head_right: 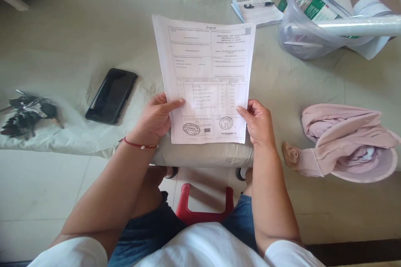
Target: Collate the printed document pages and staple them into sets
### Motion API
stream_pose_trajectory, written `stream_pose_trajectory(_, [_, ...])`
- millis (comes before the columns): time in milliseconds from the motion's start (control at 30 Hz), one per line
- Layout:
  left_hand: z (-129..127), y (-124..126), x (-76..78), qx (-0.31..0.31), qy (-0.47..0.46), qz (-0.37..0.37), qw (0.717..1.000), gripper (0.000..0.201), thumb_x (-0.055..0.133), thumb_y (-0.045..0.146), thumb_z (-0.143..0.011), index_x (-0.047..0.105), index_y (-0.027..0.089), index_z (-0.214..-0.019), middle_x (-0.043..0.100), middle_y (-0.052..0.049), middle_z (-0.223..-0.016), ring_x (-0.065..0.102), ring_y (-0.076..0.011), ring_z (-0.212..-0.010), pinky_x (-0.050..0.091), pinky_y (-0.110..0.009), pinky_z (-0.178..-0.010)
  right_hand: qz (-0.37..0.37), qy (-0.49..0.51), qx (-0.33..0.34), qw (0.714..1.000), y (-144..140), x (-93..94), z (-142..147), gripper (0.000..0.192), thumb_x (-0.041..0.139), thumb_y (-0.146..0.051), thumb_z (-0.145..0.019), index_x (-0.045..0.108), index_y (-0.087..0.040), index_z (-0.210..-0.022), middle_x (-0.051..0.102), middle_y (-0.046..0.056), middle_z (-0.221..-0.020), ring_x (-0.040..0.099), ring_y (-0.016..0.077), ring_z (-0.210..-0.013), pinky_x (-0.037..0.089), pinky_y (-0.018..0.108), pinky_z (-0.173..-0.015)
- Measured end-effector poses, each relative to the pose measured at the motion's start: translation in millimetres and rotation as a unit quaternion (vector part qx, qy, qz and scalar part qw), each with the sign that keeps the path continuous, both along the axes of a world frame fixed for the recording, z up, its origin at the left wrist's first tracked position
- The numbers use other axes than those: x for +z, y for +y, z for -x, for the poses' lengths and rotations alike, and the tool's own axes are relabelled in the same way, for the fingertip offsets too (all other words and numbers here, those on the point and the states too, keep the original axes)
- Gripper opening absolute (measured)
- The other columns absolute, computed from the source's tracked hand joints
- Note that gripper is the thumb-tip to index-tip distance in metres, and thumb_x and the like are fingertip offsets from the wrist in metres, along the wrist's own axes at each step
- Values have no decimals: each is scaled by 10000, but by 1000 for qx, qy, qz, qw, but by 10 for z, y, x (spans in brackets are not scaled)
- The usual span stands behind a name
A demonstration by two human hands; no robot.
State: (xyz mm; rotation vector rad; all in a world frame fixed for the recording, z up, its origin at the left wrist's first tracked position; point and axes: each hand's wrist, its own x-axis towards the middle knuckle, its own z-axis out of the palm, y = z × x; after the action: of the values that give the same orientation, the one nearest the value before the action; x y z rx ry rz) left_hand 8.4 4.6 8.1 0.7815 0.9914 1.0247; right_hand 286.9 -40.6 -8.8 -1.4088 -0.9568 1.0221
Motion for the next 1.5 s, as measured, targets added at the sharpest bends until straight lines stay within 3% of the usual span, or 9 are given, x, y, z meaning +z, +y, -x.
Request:
stream_pose_trajectory(300, [-5, 30, 8, 37, 13, 22, 999, 274, 836, 310, -757, 813, 187, -1001, 879, -124, -1080, 783, -442, -1265, 663, -609, -1103, 6, -2, -4, 1000, -13, -6, -10, 341, 1012, -494, -704, 766, -290, -823, 795, -26, -874, 708, 206, -826, 630, 424, -906])
stream_pose_trajectory(500, [26, 23, 7, 39, 21, 16, 999, 262, 854, 333, -760, 806, 190, -974, 876, -113, -1012, 817, -415, -1174, 680, -588, -1072, 5, 2, -6, 1000, -7, -33, 10, 370, 1031, -504, -680, 778, -272, -818, 800, -19, -858, 692, 188, -810, 604, 380, -843])
stream_pose_trajectory(833, [77, 21, -53, 25, 11, -12, 1000, 307, 901, 399, -787, 809, 205, -1006, 870, -122, -1051, 803, -430, -1202, 680, -606, -1063, 18, -21, -4, 1000, -9, -50, 42, 378, 1000, -548, -698, 784, -283, -860, 818, 0, -913, 724, 224, -848, 634, 439, -874])
stream_pose_trajectory(1500, [89, 8, -48, 23, 22, -17, 999, 329, 894, 403, -815, 800, 200, -1056, 859, -140, -1094, 777, -447, -1256, 664, -626, -1083, 21, -19, -5, 1000, -9, -26, 43, 304, 984, -474, -714, 796, -280, -854, 819, -6, -902, 719, 214, -844, 625, 422, -870])
